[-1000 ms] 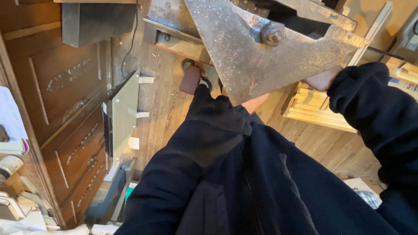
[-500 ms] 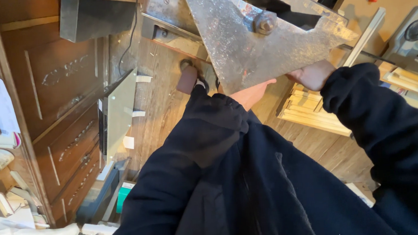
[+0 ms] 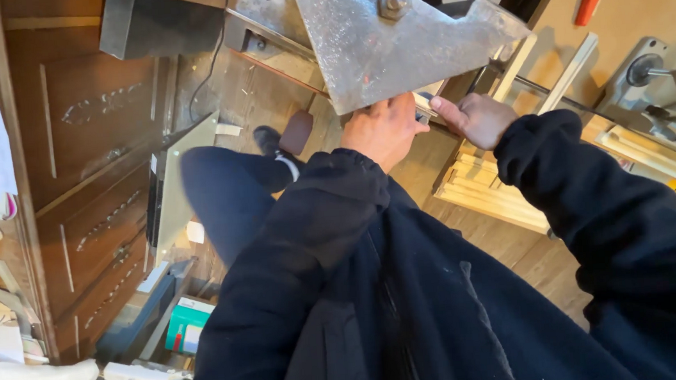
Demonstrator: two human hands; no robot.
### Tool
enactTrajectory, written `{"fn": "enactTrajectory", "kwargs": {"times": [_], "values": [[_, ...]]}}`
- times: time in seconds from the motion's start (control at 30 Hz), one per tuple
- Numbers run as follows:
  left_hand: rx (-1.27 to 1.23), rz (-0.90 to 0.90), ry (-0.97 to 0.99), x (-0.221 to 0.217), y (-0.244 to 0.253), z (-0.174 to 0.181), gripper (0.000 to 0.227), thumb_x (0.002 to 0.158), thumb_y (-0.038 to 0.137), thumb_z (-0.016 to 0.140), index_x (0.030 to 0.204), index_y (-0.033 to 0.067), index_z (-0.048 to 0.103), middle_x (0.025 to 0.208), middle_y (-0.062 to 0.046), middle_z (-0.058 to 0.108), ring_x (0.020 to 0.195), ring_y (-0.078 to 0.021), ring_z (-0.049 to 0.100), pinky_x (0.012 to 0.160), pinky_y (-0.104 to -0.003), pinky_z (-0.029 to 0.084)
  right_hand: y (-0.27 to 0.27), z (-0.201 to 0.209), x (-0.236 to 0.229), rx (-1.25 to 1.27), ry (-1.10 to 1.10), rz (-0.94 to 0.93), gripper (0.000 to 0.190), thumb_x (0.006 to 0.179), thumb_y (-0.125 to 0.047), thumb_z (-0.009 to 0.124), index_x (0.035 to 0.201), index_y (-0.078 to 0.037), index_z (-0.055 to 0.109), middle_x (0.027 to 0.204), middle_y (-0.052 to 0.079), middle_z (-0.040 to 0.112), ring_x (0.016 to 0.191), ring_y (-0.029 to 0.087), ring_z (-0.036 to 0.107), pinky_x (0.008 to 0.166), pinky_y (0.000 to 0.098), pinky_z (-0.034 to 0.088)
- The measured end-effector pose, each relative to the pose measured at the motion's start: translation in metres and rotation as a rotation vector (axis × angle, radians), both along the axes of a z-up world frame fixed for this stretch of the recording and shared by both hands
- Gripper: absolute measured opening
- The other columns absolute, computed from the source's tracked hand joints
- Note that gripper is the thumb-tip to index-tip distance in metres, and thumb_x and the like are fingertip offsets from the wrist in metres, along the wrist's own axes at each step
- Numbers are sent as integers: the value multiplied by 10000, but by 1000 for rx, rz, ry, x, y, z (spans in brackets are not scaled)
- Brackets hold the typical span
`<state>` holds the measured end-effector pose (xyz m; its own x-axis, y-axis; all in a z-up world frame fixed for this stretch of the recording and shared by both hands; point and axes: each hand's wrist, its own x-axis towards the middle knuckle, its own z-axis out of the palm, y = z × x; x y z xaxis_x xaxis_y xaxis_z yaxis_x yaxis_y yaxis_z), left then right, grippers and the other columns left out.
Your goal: Sorting and preparing wooden components for picture frames in a workshop.
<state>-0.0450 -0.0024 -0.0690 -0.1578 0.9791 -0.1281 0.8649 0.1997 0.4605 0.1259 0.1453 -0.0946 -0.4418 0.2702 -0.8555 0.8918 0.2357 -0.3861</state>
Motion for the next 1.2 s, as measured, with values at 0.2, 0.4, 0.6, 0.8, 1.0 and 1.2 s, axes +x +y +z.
{"fn": "enactTrajectory", "kwargs": {"times": [0.2, 0.4, 0.6, 0.8, 1.0, 1.2], "values": [[8, -41, 130, 0, 3, 18, 688, 814, 534, 736, 1175, -46, 657, 1235, -126, 593, 1128, -279, 593, 608, -357, 592, -2, 8, 2, 48, -56, 64, 943, 1006, -760, 271, 690, 9, 716, 702, 240, 673, 743, 421, 662, 779, 489, 511], [53, -97, 281, -7, 3, 21, 679, 826, 588, 706, 1137, -16, 669, 1236, -101, 582, 1153, -275, 592, 609, -330, 594, -2, 8, -1, 57, -65, 70, 964, 990, -774, 245, 698, 17, 712, 702, 257, 669, 747, 435, 661, 776, 508, 511], [25, -105, 224, -13, 4, 13, 559, 864, 596, 716, 1055, 72, 691, 1111, -53, 616, 1085, -258, 593, 736, -360, 572, -2, 13, -8, 63, -86, 57, 944, 975, -779, 266, 726, 5, 729, 725, 255, 676, 782, 441, 674, 779, 510, 515], [61, -109, 352, -22, 12, 18, 581, 845, 640, 677, 1040, 92, 689, 1040, -50, 632, 1001, -275, 630, 768, -359, 559, 7, 5, -13, 49, -115, 63, 942, 971, -789, 279, 764, -5, 758, 761, 227, 706, 819, 408, 689, 796, 490, 518], [156, -56, 349, -30, 9, 17, 585, 874, 622, 654, 1131, 97, 684, 1107, -60, 640, 1062, -248, 646, 844, -339, 563, 4, 3, -19, 35, -137, 50, 903, 955, -790, 290, 776, -45, 768, 748, 188, 719, 814, 383, 699, 792, 470, 514], [81, -75, 307, -31, 6, 10, 573, 879, 635, 647, 1083, 101, 685, 1082, -56, 650, 1034, -253, 663, 778, -351, 562, 2, 5, -24, 53, -126, 73, 891, 971, -772, 279, 730, -52, 745, 702, 196, 694, 778, 385, 685, 768, 477, 512]]}}
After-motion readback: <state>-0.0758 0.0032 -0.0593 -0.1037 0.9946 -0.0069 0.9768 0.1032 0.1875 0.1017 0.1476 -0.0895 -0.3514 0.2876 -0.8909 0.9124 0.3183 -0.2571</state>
